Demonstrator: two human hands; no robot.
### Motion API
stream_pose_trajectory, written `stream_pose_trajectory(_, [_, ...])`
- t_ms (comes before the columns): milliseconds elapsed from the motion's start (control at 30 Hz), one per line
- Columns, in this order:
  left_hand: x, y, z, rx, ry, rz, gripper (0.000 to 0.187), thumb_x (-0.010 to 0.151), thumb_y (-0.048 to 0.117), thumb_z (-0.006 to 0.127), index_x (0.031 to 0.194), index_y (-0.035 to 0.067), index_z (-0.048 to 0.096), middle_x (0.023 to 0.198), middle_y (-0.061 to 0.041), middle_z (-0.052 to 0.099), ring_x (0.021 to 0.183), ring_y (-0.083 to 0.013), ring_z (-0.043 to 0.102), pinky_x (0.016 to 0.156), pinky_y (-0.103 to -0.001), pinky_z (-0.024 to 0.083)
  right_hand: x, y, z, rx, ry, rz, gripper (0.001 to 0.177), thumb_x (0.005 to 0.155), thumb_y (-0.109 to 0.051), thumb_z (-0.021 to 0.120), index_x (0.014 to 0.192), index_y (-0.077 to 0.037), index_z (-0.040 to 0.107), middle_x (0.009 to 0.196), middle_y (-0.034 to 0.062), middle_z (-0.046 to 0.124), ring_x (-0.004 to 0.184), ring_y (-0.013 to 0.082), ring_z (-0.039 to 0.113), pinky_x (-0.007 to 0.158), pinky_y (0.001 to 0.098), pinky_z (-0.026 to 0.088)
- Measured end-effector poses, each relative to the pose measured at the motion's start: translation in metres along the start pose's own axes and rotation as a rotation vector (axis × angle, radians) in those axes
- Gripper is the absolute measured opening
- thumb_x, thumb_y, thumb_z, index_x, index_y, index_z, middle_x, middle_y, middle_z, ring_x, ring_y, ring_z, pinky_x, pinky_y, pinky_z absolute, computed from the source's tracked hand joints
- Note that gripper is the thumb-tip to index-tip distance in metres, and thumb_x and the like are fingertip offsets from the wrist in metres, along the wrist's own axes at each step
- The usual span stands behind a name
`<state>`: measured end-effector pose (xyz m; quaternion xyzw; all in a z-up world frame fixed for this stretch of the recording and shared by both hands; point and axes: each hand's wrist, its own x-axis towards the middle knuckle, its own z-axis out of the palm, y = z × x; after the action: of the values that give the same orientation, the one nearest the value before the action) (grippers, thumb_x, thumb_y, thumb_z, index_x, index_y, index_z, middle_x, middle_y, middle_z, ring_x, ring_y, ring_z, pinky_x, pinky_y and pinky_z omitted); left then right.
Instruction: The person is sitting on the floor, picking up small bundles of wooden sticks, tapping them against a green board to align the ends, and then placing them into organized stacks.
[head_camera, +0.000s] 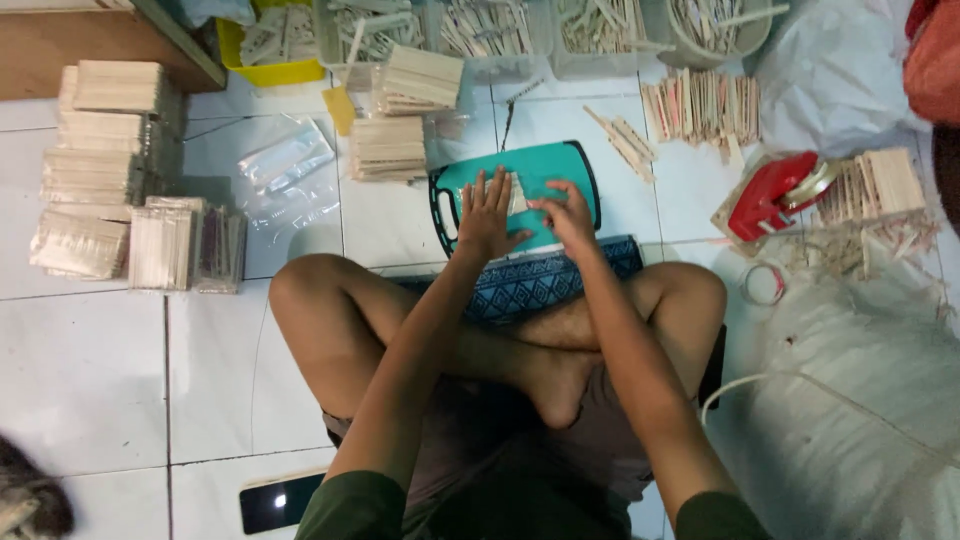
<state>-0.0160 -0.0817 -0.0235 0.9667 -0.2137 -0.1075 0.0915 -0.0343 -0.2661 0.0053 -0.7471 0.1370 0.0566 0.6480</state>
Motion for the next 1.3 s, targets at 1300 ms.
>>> stream_pose_trajectory(1300, [-0.002,-0.003,-0.001,-0.136,0.107,0.146,0.086,0.092,0.056,0.075,0.162,0.026,0.035,0.161,0.003,0.040,0.154,-0.0260,0.032,0.128,-0.055,0.024,0.018,0.027,-0.015,-0.129,0.124,-0.104,0.043,0.091,-0.023,0.083,0.130,-0.017,0.063,0.094,0.0009,0.075,0.075,0.0103,0.063,0.070,0.0288,0.050])
